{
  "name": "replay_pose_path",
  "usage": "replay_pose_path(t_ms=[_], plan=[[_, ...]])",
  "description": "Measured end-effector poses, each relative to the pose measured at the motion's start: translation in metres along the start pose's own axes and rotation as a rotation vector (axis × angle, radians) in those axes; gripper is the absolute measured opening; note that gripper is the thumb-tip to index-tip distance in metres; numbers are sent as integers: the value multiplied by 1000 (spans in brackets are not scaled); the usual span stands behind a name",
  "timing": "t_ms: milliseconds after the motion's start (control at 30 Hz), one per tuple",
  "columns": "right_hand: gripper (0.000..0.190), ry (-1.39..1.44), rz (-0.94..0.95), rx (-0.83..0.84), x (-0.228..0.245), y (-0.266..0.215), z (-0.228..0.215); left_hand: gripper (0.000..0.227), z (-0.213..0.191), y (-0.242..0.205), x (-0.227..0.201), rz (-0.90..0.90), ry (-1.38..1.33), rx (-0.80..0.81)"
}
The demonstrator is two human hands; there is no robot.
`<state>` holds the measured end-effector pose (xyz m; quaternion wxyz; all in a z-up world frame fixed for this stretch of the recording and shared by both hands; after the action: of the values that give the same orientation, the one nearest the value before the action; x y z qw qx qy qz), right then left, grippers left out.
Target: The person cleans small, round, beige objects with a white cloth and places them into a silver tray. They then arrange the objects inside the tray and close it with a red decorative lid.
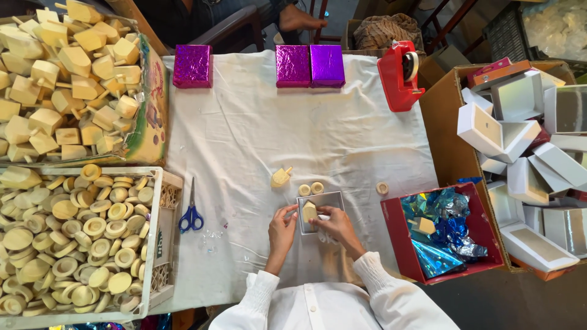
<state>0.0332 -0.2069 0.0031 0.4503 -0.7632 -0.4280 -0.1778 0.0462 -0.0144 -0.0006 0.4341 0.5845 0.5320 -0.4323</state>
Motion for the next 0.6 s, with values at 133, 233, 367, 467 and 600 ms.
replay_pose_path(t_ms=[133,233,367,467,600], plan=[[58,15,57,-29,6,2,6,26,1,-1,-4,-143,76,5],[53,0,107,-46,14,-3,5,29,2,-3,2,-148,56,0],[46,-68,104,-64,-5,8,13,32,7,-3,15,-145,-82,-22],[44,-15,9,-120,-14,14,17,33,4,-2,9,-179,-144,-25],[44,4,49,-99,4,10,11,32,4,-1,11,-186,-142,-10]])
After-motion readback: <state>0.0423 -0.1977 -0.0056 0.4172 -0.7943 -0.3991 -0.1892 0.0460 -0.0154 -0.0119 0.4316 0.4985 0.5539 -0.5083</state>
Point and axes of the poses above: each hand's wrist, its own y-axis towards the middle knuckle, its own z-axis out of the palm, x = y × z, the point moved 3 cm from there along y, towards the middle knuckle, and after that the axes turned 10 degrees about z, right-handed, at the moved point
